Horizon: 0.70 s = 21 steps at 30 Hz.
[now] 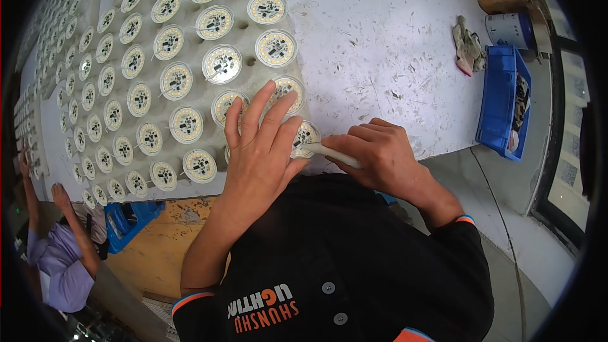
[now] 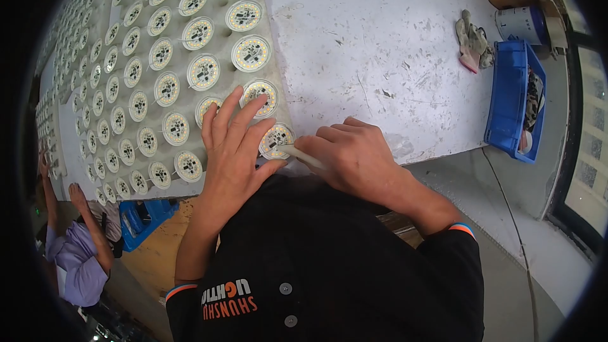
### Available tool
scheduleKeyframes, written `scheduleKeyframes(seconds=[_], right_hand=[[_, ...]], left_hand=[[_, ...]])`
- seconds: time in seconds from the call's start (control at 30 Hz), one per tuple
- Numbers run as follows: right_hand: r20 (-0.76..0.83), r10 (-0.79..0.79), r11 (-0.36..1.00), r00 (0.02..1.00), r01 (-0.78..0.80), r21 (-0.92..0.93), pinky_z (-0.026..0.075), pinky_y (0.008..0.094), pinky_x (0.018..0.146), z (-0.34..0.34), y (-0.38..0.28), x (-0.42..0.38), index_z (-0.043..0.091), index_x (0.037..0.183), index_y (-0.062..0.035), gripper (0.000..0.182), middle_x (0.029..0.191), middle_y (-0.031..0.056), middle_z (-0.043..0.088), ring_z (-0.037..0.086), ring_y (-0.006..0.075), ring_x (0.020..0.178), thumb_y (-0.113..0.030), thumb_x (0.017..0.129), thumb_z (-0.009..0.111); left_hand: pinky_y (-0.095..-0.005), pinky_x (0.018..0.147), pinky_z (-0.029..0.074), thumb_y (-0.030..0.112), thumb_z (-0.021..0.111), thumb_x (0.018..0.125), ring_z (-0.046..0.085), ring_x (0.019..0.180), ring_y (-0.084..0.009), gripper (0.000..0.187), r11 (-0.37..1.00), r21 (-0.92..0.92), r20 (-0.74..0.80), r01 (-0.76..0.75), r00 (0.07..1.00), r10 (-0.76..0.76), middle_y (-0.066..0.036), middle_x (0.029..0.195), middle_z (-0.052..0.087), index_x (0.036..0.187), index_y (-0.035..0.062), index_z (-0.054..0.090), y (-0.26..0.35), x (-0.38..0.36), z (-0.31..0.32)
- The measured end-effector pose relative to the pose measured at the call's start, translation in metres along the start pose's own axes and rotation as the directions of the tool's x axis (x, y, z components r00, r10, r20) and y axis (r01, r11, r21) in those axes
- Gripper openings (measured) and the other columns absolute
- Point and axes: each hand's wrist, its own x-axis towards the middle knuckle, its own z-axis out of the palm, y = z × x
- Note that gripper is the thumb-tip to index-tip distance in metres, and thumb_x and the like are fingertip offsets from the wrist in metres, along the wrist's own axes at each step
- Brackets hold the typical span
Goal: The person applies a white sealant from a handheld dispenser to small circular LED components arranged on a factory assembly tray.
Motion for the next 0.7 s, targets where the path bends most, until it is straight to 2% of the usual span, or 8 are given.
scheduleKeyframes(seconds=[0.7], right_hand=[[-0.016, -0.005, 1.000, 1.000, 0.005, -0.002, 0.048, 0.0354, 0.059, 0.0023, -0.0002, 0.0002, 0.073, 0.099, -0.0111, 0.026, 0.068, 0.0028, 0.059, 0.061, 0.0239, 0.061, -0.014, 0.075, 0.081]], left_hand=[[-0.0612, 0.114, 0.021, 0.015, 0.088, 0.063, 0.032, 0.144, -0.0342, 0.063, 1.000, -0.004, -0.005, -0.002, 1.000, 0.002, -0.012, 0.143, 0.046, 0.117, 0.0006, 0.060, -0.0009, -0.0003, 0.0012]])
